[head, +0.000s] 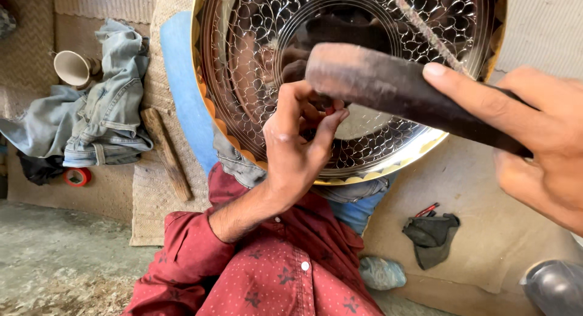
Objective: The person sits on the floor with a decorative metal plate resting on their lap and engraves patterns into it, holding a chisel against the surface and striking it with a wooden mallet. They then flip the plate over to work on the reverse side before scribing circular guide lines on the front with a red marking tool.
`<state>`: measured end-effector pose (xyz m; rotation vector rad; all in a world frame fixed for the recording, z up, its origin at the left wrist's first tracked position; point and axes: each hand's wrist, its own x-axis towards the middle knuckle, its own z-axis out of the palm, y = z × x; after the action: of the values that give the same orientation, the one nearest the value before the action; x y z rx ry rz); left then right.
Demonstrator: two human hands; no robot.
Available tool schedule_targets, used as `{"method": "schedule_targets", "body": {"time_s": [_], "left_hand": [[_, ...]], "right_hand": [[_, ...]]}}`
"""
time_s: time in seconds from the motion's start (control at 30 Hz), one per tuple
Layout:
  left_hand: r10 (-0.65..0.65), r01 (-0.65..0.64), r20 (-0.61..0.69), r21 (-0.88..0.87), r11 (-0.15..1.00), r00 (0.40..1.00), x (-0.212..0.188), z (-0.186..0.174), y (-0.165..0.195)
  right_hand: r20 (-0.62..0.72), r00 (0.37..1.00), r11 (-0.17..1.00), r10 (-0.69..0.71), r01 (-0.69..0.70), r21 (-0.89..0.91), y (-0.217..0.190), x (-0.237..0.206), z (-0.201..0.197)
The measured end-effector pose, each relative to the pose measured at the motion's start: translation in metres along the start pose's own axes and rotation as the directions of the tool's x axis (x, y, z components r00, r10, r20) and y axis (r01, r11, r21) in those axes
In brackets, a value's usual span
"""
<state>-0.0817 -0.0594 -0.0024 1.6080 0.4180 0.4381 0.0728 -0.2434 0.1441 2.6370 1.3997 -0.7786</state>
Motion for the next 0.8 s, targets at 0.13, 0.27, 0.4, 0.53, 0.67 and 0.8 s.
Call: {"method": "schedule_targets", "body": {"time_s": [0.13, 0.27, 0.4, 0.53, 0.67, 0.8], "left_hand": [[-0.013, 0.012, -0.002, -0.076, 0.997, 1.000, 0.004, -0.002, -0.002], [0.009, -0.009, 0.004, -0.048, 0.999, 1.000, 0.003, -0.003, -0.001], [0.011, -0.010, 0.002, -0.050, 0.999, 1.000, 0.003, -0.002, 0.000], [0.015, -0.017, 0.036, 0.063, 0.998, 0.999, 0.010, -0.003, 0.002], [0.086, -0.089, 0.191, 0.006, 0.996, 0.978, 0.021, -0.009, 0.004], [0.218, -0.260, 0.376, 0.063, 0.963, 0.900, 0.040, -0.014, 0.002]], "right_hand": [[-0.156, 0.988, 0.996, 0.004, 0.010, 0.086, 0.005, -0.003, 0.007], [-0.273, 0.962, 0.962, 0.028, 0.048, 0.269, 0.007, -0.007, 0.017], [-0.253, 0.967, 0.965, 0.034, 0.034, 0.259, 0.004, -0.007, 0.018], [-0.174, 0.984, 0.973, 0.037, 0.004, 0.229, 0.003, -0.009, 0.017], [-0.060, 0.983, 0.947, 0.173, -0.149, 0.284, 0.014, -0.018, 0.021], [-0.314, 0.925, 0.957, 0.215, -0.135, 0.257, 0.019, -0.037, 0.055]]}}
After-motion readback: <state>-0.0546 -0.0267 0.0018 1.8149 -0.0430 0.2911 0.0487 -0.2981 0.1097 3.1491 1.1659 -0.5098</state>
